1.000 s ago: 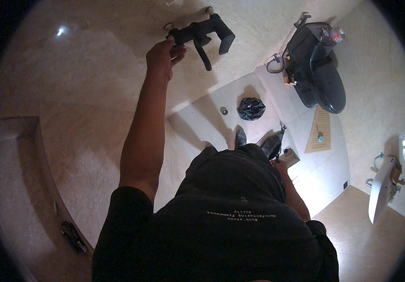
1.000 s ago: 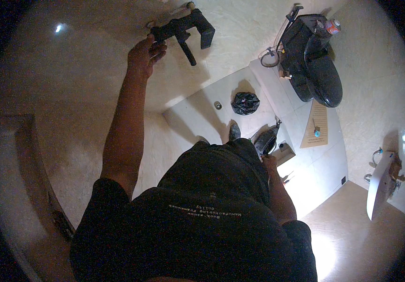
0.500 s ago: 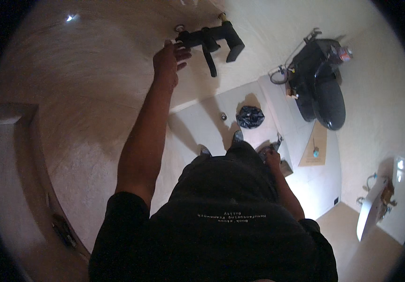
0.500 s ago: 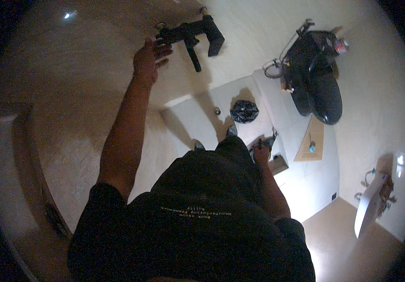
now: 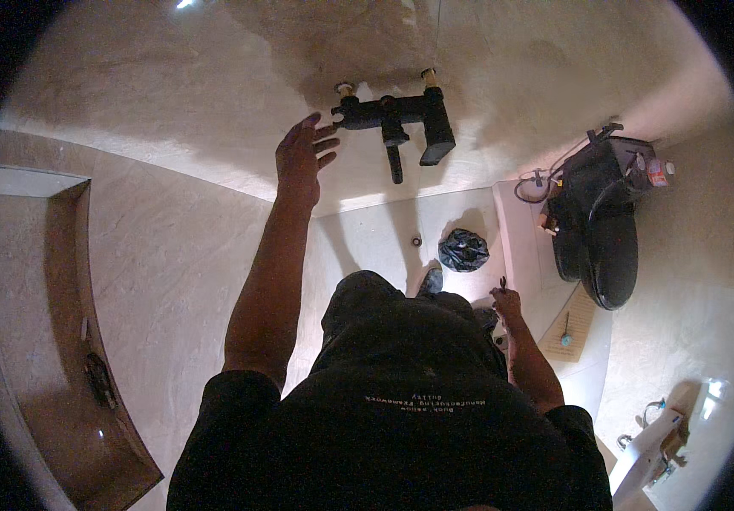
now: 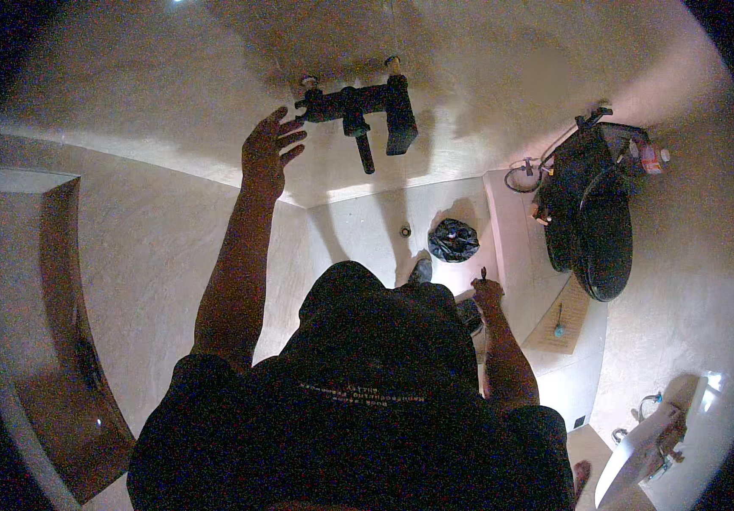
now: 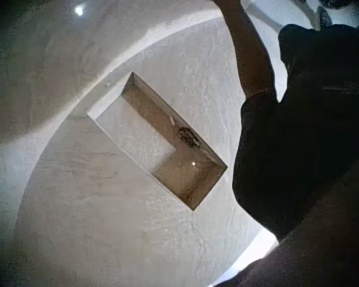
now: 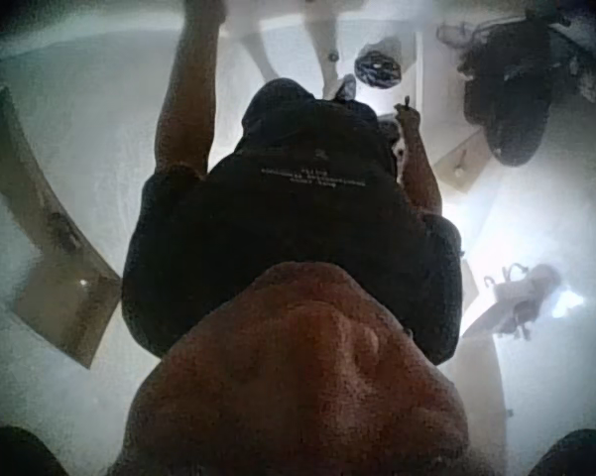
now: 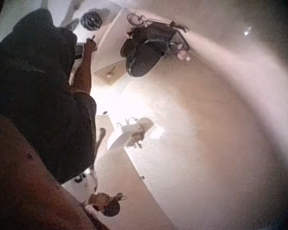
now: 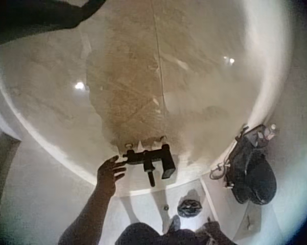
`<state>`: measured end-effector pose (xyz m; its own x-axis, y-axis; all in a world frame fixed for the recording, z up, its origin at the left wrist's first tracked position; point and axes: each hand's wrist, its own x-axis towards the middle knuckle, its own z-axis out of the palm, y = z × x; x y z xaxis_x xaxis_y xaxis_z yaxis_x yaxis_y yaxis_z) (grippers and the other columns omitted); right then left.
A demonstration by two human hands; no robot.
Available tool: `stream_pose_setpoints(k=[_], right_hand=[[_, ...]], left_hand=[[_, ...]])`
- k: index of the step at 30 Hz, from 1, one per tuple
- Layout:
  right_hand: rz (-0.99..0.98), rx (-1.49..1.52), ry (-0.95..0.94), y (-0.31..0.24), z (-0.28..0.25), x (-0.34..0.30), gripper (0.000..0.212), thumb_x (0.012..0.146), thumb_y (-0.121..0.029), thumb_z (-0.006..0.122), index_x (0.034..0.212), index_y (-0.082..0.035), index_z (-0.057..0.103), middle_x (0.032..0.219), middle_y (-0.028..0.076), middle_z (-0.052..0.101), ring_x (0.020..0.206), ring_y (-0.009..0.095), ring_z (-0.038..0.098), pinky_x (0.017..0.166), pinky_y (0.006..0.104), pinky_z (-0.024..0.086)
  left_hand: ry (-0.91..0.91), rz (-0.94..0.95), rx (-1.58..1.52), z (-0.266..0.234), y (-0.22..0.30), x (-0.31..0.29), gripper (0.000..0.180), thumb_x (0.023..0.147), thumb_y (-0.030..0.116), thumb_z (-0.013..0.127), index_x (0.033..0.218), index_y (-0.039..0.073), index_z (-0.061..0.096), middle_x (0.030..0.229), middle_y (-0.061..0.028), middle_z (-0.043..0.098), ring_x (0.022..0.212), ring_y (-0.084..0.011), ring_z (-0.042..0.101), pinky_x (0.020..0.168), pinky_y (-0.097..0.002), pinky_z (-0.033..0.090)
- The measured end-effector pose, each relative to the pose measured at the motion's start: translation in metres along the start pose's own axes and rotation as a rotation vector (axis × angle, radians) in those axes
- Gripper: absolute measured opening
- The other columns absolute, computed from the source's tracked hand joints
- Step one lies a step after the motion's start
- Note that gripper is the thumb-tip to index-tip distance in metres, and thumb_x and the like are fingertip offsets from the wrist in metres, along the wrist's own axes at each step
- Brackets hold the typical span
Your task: The person installs a shower faucet onto a wall by hand and using a level. The person holds the faucet assembly against the wall, checks the level with another person, and applies plumbing tape to the threaded pipe before attempting to mount it.
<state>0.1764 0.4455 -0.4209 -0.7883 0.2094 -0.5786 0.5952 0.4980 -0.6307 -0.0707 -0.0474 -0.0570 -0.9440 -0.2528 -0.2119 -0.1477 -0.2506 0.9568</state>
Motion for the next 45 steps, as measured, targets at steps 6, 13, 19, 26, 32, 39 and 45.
stream_pose_setpoints(k=[6, 13, 19, 26, 32, 39, 45], right_hand=[[0.333, 0.424, 0.043, -0.065, -0.020, -0.061, 0.012, 0.089, -0.021, 0.065, 0.090, -0.009, 0.068, 0.060, 0.000, 0.054, 0.041, 0.011, 0.043, 0.037, 0.0284, 0.033], [-0.016, -0.091, -0.112, 0.045, 0.043, -0.094, 0.021, 0.086, -0.030, 0.069, 0.095, -0.011, 0.072, 0.059, 0.007, 0.060, 0.048, 0.023, 0.057, 0.045, 0.0362, 0.044], [0.060, -0.201, 0.103, 0.041, 0.132, -0.119, 0.055, 0.078, -0.057, 0.069, 0.090, -0.004, 0.074, 0.083, 0.019, 0.072, 0.079, 0.038, 0.069, 0.071, 0.0476, 0.053], [0.282, -0.156, 0.320, -0.002, 0.149, -0.124, 0.048, 0.079, -0.051, 0.068, 0.092, -0.005, 0.074, 0.084, 0.022, 0.070, 0.082, 0.039, 0.070, 0.076, 0.0483, 0.053], [0.167, -0.038, 0.348, -0.109, 0.123, -0.144, 0.041, 0.081, -0.041, 0.068, 0.086, 0.000, 0.074, 0.080, 0.024, 0.069, 0.075, 0.038, 0.069, 0.074, 0.0473, 0.053], [0.166, -0.235, 0.270, -0.080, 0.152, -0.134, 0.036, 0.081, -0.039, 0.067, 0.089, -0.005, 0.077, 0.081, 0.021, 0.070, 0.075, 0.032, 0.071, 0.072, 0.0452, 0.054], [0.238, -0.161, 0.244, -0.034, 0.166, -0.148, 0.043, 0.073, -0.044, 0.073, 0.088, -0.004, 0.075, 0.086, 0.024, 0.071, 0.086, 0.038, 0.070, 0.078, 0.0471, 0.053]], left_hand=[[-0.057, -0.021, 0.140, 0.008, 0.010, 0.027, 0.042, 0.101, 0.039, 0.050, 0.133, 0.012, 0.058, 0.123, -0.0084, 0.064, 0.103, -0.0226, 0.064, 0.087, -0.0397, 0.053], [-0.232, 0.015, 0.063, -0.002, 0.001, 0.048, 0.046, 0.099, 0.046, 0.050, 0.127, 0.011, 0.061, 0.117, -0.0091, 0.067, 0.100, -0.0228, 0.067, 0.083, -0.0395, 0.055], [-0.214, -0.232, 0.093, -0.071, -0.074, 0.045, 0.033, 0.092, 0.034, 0.067, 0.111, 0.008, 0.058, 0.100, -0.0106, 0.069, 0.095, -0.0235, 0.068, 0.084, -0.0414, 0.054], [-0.184, -0.410, 0.082, -0.092, -0.114, 0.037, 0.031, 0.098, 0.038, 0.062, 0.102, 0.007, 0.062, 0.085, -0.0110, 0.069, 0.087, -0.0283, 0.070, 0.081, -0.0452, 0.056], [-0.318, -0.371, 0.189, -0.095, -0.082, 0.025, 0.034, 0.100, 0.035, 0.055, 0.093, 0.002, 0.058, 0.093, -0.0138, 0.067, 0.093, -0.0268, 0.065, 0.091, -0.0463, 0.050], [-0.349, -0.464, 0.337, -0.128, -0.103, 0.009, 0.030, 0.100, 0.036, 0.055, 0.097, 0.007, 0.061, 0.091, -0.0100, 0.069, 0.090, -0.0233, 0.067, 0.085, -0.0439, 0.052], [-0.270, -0.341, 0.251, -0.110, -0.064, 0.010, 0.029, 0.100, 0.032, 0.057, 0.097, 0.003, 0.061, 0.091, -0.0110, 0.069, 0.088, -0.0235, 0.067, 0.081, -0.0407, 0.053]])
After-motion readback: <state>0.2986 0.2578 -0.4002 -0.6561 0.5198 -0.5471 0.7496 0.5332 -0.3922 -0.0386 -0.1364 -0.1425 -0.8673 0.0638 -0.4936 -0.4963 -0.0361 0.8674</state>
